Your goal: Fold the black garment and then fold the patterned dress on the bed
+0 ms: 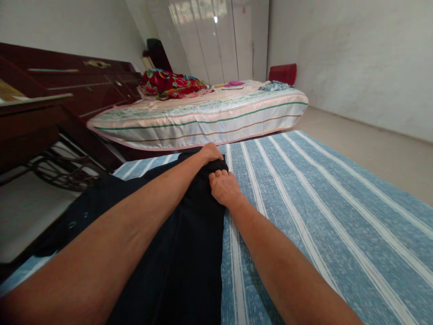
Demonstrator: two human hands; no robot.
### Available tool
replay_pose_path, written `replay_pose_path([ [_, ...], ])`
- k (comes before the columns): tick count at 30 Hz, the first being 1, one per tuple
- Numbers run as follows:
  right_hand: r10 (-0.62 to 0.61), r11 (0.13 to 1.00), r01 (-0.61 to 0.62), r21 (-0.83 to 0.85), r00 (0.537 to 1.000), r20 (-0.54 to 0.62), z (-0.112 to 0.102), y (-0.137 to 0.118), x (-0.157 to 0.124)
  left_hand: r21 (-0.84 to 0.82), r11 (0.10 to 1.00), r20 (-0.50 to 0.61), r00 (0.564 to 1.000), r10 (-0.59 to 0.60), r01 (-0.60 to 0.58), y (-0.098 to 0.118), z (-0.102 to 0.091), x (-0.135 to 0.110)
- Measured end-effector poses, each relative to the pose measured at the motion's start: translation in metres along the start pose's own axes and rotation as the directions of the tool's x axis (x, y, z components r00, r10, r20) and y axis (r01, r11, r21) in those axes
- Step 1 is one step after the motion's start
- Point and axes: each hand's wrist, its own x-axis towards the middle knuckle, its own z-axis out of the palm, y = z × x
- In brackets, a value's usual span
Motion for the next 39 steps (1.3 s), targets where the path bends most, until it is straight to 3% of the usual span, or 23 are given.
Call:
replay_pose_path([
  [9,0.002,1.000,-0.002,-0.003,0.999,-0.040,0.001,0.000,0.000,-0.252,0.961,-0.116,0.990,0.085,-0.112,-0.012,0.010,-0.002],
  [16,0.014,1.000,-0.014,0.021,1.000,-0.020,0.001,0.002,0.001,-0.331,0.912,-0.204,0.962,0.181,-0.242,-0.019,0.022,0.007],
  [20,0.056,0.993,-0.056,0.106,0.998,0.001,-0.002,0.008,0.007,-0.361,0.878,-0.222,0.943,0.248,-0.315,-0.020,0.029,0.014],
  [24,0.213,0.957,-0.193,0.214,0.974,-0.074,-0.001,0.023,0.023,-0.383,0.847,-0.223,0.927,0.303,-0.369,-0.024,0.035,0.017],
  [29,0.208,0.932,-0.172,0.318,0.975,-0.082,0.009,0.037,0.034,-0.369,0.842,-0.223,0.917,0.332,-0.394,-0.028,0.038,0.019],
  [33,0.187,0.925,-0.159,0.346,0.981,-0.049,0.014,0.040,0.033,-0.318,0.869,-0.268,0.915,0.301,-0.379,-0.027,0.032,0.016],
  [39,0.193,0.941,-0.198,0.276,0.980,0.045,0.013,0.040,0.035,-0.140,0.949,-0.294,0.927,0.232,-0.282,-0.034,0.000,-0.013],
])
